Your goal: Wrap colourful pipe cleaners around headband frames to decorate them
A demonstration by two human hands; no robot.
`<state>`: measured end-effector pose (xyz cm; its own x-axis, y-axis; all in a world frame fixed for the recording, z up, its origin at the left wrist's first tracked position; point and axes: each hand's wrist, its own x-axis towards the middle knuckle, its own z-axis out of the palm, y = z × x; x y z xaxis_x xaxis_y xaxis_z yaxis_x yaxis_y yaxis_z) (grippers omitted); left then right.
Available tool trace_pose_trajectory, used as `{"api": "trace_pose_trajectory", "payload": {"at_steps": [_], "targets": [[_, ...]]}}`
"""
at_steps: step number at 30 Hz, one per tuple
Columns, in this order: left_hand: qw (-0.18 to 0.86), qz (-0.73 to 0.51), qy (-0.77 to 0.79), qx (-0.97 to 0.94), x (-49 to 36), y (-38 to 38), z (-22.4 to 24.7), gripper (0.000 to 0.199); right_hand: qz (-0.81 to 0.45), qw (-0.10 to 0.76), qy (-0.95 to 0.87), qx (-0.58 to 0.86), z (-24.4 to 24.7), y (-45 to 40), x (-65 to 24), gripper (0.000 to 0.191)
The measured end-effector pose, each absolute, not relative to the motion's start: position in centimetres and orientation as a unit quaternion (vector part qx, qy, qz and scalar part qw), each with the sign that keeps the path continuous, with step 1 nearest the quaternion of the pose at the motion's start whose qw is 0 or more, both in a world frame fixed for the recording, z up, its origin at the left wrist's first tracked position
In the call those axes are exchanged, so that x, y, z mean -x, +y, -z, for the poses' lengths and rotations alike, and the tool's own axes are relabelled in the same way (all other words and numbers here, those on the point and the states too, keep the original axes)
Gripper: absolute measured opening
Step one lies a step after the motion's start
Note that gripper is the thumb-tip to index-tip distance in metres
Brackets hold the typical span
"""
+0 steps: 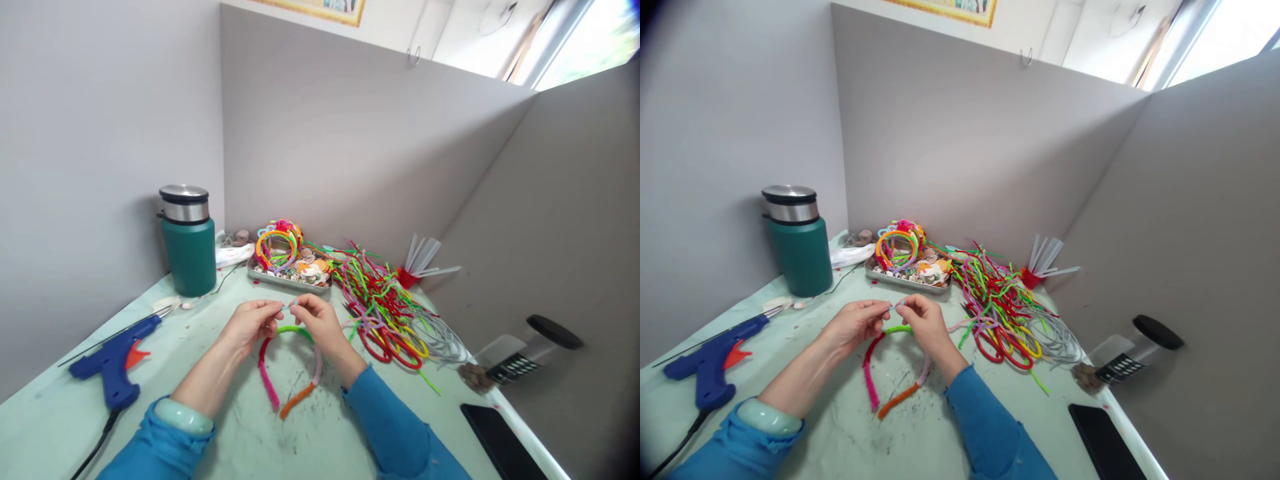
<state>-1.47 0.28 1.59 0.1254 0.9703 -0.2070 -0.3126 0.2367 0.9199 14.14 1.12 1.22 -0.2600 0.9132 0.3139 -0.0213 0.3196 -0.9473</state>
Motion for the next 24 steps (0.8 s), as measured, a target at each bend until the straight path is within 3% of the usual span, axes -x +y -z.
{"api": "trace_pose_trajectory", "payload": {"at_steps": [8, 24], "targets": [[0.660, -0.441, 0.428, -0.433, 1.27, -0.37, -2.12, 0.025, -0.461, 0.496, -0.639, 0.364, -1.66, 0.95, -14.05, 0.012], [0.685, -0.460, 0.395, -0.404, 1.29, -0.38, -2.26, 0.022, -0.531, 0.512, -0.573, 0.359, -1.34, 1.21, -13.82, 0.015]]}}
